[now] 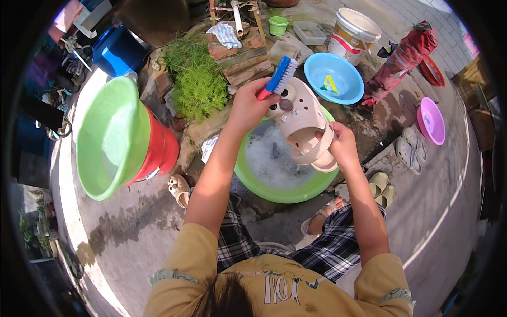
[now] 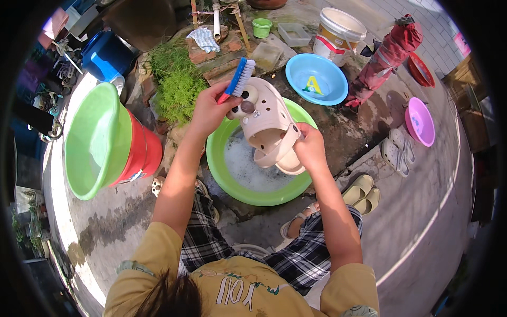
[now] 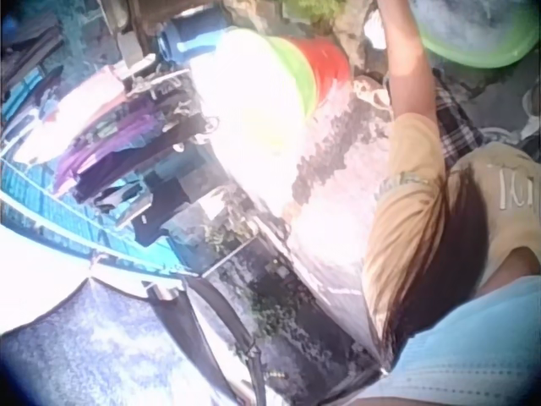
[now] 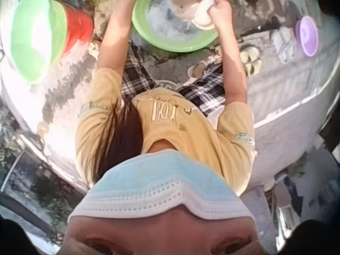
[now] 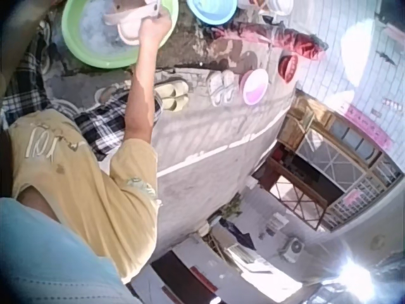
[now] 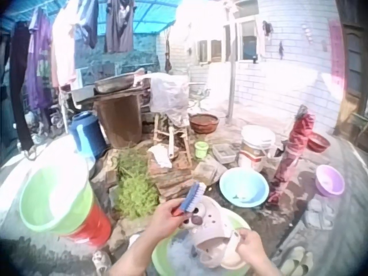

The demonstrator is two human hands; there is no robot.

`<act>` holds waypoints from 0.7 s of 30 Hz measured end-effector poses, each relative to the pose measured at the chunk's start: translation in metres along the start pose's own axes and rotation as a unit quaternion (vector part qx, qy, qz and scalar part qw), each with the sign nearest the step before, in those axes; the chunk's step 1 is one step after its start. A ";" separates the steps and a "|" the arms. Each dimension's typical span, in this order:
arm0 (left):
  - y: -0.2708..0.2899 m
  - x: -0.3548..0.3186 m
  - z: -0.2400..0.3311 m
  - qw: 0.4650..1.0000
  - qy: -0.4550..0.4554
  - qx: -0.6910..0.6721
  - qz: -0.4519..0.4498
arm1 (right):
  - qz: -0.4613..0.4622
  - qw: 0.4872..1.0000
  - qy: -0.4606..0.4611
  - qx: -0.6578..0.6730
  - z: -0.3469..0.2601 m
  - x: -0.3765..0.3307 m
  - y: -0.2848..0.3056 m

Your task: The person scrubs a pair of beige croc-style shoes using a blue brush and soapy water in a green basin. They clean the exterior, interior, and soles of the shoes, repeatedly dipping the brush into the water to maintain suds.

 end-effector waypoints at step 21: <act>-0.039 -0.025 0.021 0.934 -0.125 0.330 0.055 | 0.021 0.995 0.056 0.080 -0.002 -0.001 -0.005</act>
Point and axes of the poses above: each hand's wrist, its own x-axis towards the middle knuckle, its own y-axis out of the back of the hand, z = x × y, the point moved 6 cm from there along x, towards the middle knuckle, and after that the axes turned 10 degrees about -z, right-handed, at the moved point
